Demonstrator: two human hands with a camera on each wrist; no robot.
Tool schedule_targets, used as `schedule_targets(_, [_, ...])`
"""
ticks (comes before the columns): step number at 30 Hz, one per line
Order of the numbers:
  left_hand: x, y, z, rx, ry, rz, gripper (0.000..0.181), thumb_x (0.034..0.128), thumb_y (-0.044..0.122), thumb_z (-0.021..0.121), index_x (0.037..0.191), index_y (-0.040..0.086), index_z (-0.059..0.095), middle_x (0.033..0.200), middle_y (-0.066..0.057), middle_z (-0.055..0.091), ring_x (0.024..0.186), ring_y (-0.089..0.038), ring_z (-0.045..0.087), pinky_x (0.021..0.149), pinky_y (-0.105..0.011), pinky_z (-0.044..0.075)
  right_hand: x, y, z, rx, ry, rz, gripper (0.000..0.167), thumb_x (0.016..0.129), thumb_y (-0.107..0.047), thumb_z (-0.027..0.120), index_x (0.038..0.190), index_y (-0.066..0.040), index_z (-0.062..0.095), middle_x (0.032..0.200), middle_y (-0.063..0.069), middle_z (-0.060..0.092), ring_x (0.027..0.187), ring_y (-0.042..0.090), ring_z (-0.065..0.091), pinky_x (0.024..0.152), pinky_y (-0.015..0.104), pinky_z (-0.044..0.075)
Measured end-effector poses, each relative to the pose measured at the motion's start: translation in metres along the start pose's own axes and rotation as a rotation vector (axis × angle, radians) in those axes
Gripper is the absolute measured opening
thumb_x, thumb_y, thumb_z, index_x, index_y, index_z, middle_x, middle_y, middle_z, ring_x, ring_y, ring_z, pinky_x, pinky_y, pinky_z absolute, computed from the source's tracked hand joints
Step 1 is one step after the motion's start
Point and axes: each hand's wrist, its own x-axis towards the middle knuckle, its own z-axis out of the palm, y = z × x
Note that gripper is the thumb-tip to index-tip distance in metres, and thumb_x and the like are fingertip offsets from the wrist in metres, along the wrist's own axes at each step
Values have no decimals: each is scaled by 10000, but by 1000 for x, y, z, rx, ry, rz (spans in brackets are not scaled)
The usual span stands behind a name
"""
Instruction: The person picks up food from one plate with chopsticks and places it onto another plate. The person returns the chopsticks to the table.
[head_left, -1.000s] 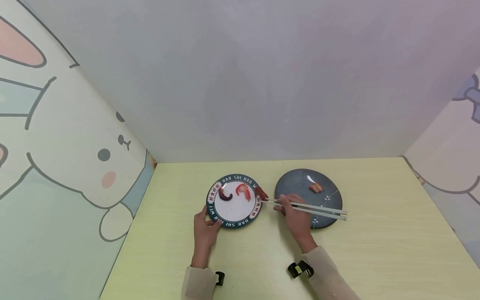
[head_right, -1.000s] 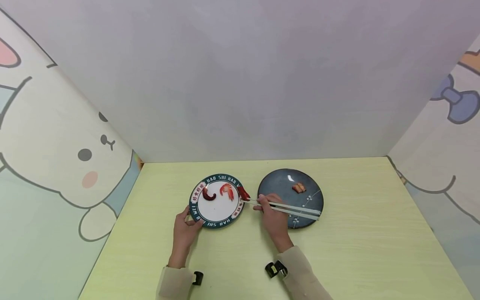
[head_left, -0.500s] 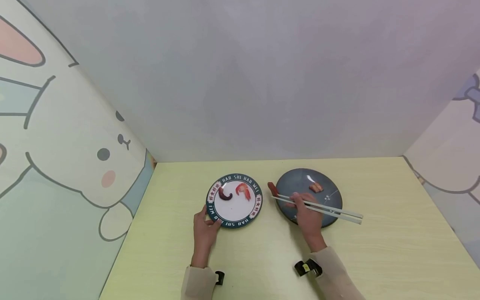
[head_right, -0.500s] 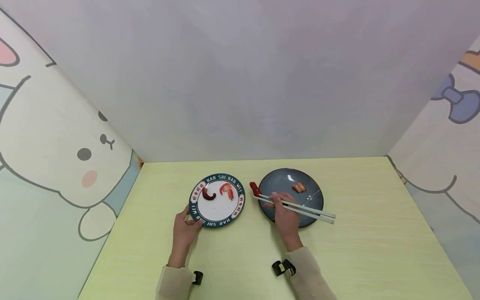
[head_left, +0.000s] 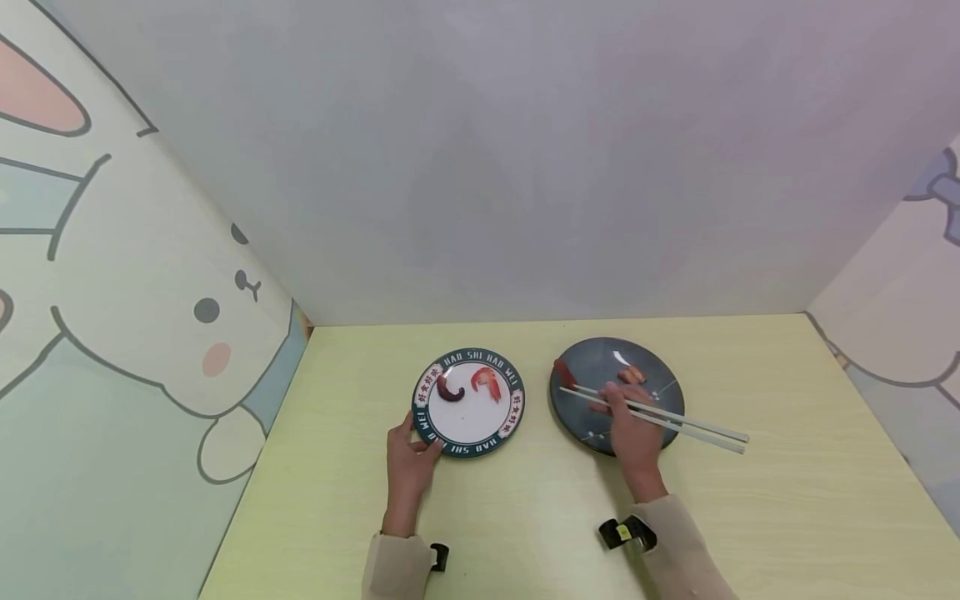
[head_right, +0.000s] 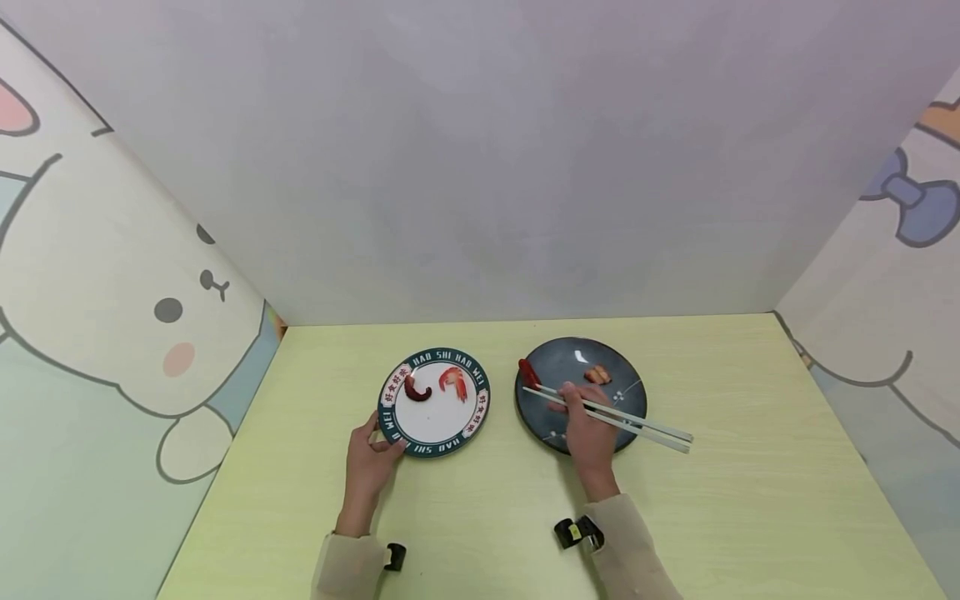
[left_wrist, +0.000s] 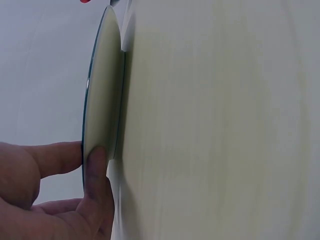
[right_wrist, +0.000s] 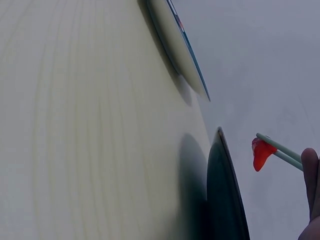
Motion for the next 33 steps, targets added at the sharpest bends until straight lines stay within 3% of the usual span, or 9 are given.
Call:
schedule_targets(5, [0, 0, 0, -1, -1, -2, 778, 918, -51, 738, 1594, -87, 355, 1450, -252, 452, 994, -275, 631, 695, -243, 510, 2, 0, -6, -10, 23, -15, 194, 1014, 86, 609, 915, 214, 715, 878, -79, 722, 736, 2, 736, 647, 193, 592])
schedule_targets(8, [0, 1, 0, -3, 2, -1, 779, 916, -54, 740, 1593, -87, 357, 1451, -252, 452, 992, -275, 630, 691, -237, 504, 2, 2, -10, -42, 37, -32, 179, 1005, 91, 617, 928, 225, 707, 893, -78, 706, 657, -14, 726, 618, 167, 575])
schedule_targets(13, [-1, 1, 0, -3, 2, -1, 781, 912, -57, 743, 1591, -88, 360, 1448, -253, 454, 989, -276, 629, 691, -240, 506, 3, 1, -16, 18, 80, 7, 186, 1002, 74, 641, 950, 246, 687, 887, 25, 737, 626, 43, 740, 637, 191, 591])
schedule_targets(19, [-1, 2, 0, -6, 3, -2, 778, 913, -57, 742, 1592, -84, 364, 1441, -250, 456, 999, -280, 632, 697, -250, 525, 2, -1, -26, 38, 122, 33, 223, 1014, 64, 627, 952, 275, 660, 856, -33, 717, 615, 51, 741, 640, 210, 597])
schedule_targets(29, [-2, 3, 0, 10, 2, -10, 772, 919, -46, 739, 1593, -81, 363, 1449, -248, 454, 1016, -289, 632, 755, -328, 554, -1, 0, -47, -21, 199, 76, 241, 1007, 46, 648, 986, 285, 660, 852, 20, 702, 608, 52, 738, 641, 206, 595])
schedule_targets(33, [-1, 2, 0, 14, 3, -6, 771, 919, -50, 737, 1592, -83, 363, 1445, -249, 456, 1014, -292, 637, 753, -322, 554, -3, 1, -56, -93, 217, 55, 236, 1013, 31, 649, 977, 261, 690, 821, -45, 684, 608, 11, 725, 625, 158, 572])
